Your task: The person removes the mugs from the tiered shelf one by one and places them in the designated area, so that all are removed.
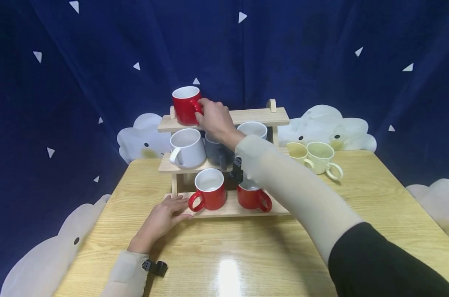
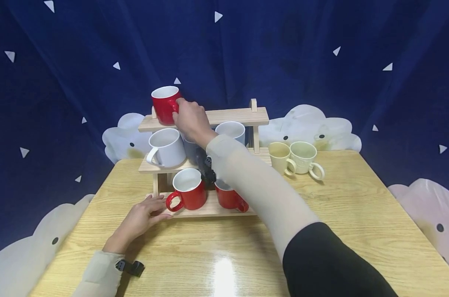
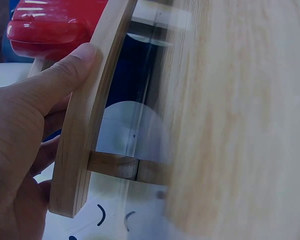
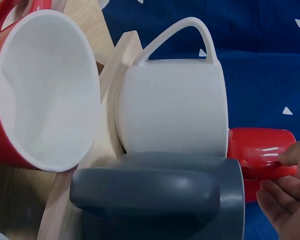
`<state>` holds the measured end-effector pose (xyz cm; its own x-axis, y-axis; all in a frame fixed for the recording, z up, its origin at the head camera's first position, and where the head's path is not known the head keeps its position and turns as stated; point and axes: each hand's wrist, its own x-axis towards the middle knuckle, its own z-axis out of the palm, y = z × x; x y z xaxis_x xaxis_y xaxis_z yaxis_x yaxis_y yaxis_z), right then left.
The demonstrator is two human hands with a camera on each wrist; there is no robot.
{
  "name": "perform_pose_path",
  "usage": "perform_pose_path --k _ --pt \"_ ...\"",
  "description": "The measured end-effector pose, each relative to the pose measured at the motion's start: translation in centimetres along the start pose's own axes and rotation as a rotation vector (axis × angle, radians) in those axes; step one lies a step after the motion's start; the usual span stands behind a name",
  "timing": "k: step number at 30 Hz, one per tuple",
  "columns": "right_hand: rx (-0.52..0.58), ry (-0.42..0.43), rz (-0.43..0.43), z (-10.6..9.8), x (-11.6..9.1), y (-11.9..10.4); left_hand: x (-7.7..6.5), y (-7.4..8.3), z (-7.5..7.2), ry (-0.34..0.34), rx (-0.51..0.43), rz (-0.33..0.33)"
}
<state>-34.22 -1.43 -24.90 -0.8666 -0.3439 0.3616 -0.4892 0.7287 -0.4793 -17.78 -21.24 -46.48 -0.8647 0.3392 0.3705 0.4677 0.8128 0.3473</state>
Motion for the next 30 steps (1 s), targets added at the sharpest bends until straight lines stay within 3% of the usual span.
perform_pose_path --k 6,14,21,30 --pt "0.042 -0.017 0.020 -0.4 0.2 0.8 -0.1 0.0 0.1 -0.004 -0.001 -0.007" --pt "0.201 -0.043 0.066 -0.9 0.5 1.8 -0.2 0.0 0.0 -0.011 0.000 -0.010" --pt "0.251 -0.061 0.101 -1.7 0.6 2.3 -0.1 0.0 -0.1 -0.021 -0.002 -0.028" --pt "0.309 -0.157 0.168 -2.9 0.9 2.5 0.1 0.0 -0.1 -0.030 -0.003 -0.026"
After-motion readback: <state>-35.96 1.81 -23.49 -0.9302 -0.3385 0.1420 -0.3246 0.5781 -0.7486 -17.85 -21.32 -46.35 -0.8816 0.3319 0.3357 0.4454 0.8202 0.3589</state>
